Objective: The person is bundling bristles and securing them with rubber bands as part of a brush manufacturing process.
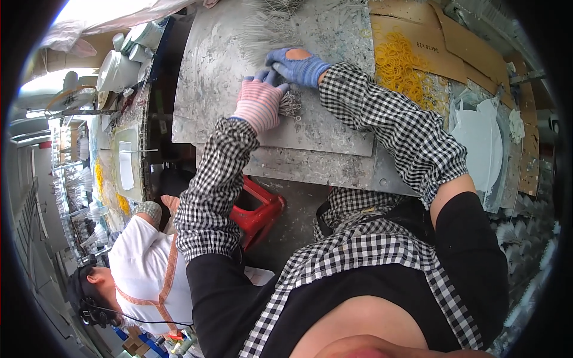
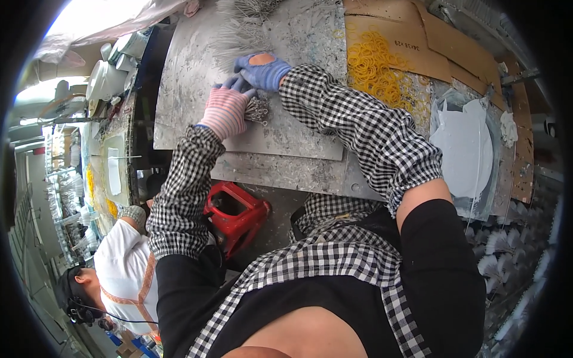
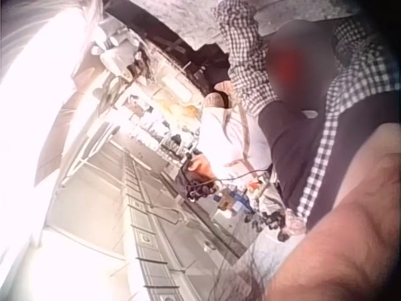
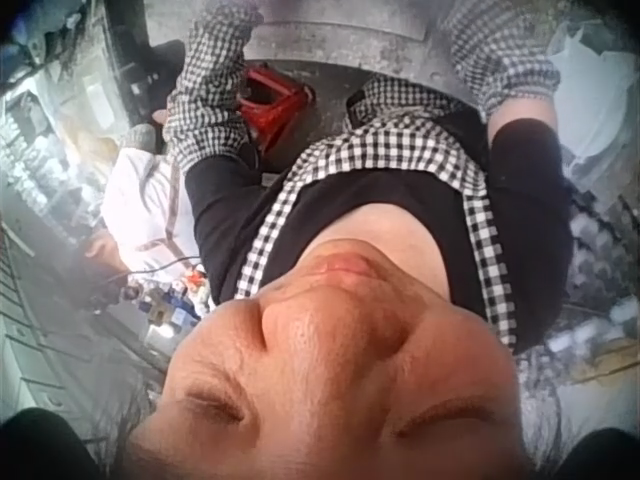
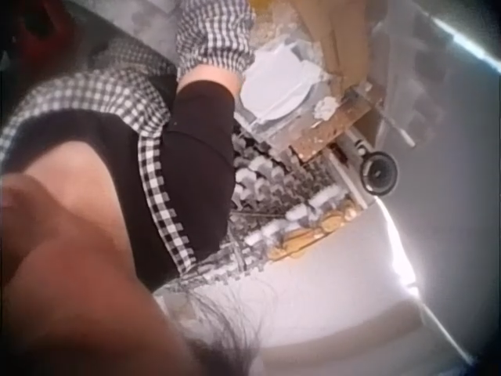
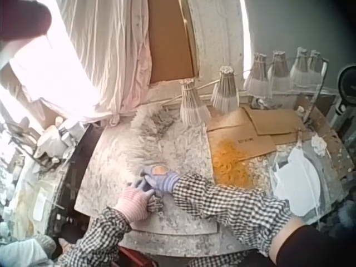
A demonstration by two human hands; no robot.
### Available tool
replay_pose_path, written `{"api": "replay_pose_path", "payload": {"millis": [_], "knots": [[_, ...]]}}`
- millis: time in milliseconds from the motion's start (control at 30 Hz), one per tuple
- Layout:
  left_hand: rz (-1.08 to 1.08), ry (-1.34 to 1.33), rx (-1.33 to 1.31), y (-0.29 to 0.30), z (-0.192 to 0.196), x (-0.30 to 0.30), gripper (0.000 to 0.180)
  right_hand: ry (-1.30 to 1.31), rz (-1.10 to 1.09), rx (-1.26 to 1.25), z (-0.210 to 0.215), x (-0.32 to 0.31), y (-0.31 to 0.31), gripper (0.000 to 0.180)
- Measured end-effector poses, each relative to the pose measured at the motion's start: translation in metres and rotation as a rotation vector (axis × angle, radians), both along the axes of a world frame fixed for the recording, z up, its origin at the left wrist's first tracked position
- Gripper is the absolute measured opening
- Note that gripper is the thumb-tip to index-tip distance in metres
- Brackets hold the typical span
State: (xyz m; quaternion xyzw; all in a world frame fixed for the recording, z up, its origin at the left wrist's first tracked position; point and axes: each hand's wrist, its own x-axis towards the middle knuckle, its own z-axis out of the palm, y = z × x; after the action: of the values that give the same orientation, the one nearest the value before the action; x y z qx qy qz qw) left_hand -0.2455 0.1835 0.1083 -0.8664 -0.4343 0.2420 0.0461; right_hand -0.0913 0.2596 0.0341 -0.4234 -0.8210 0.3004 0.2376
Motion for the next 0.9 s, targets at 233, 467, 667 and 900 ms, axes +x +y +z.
{"api": "replay_pose_path", "payload": {"millis": [233,467,667,900], "knots": [[0.102,-0.143,0.093,0.003,-0.008,-0.002,0.066,0.074,0.131,0.282,-0.027,0.019,0.003,0.021],[0.206,-0.124,0.083,-0.023,-0.013,-0.027,0.065,-0.292,0.008,0.37,-0.021,0.031,0.018,0.024],[0.047,-0.299,0.238,-0.051,-0.022,-0.05,0.044,-0.267,0.004,0.286,-0.002,0.035,0.011,0.028],[-0.2,-0.284,0.206,-0.043,-0.031,-0.06,0.04,-0.154,0.211,0.397,-0.009,-0.004,-0.047,0.024]]}}
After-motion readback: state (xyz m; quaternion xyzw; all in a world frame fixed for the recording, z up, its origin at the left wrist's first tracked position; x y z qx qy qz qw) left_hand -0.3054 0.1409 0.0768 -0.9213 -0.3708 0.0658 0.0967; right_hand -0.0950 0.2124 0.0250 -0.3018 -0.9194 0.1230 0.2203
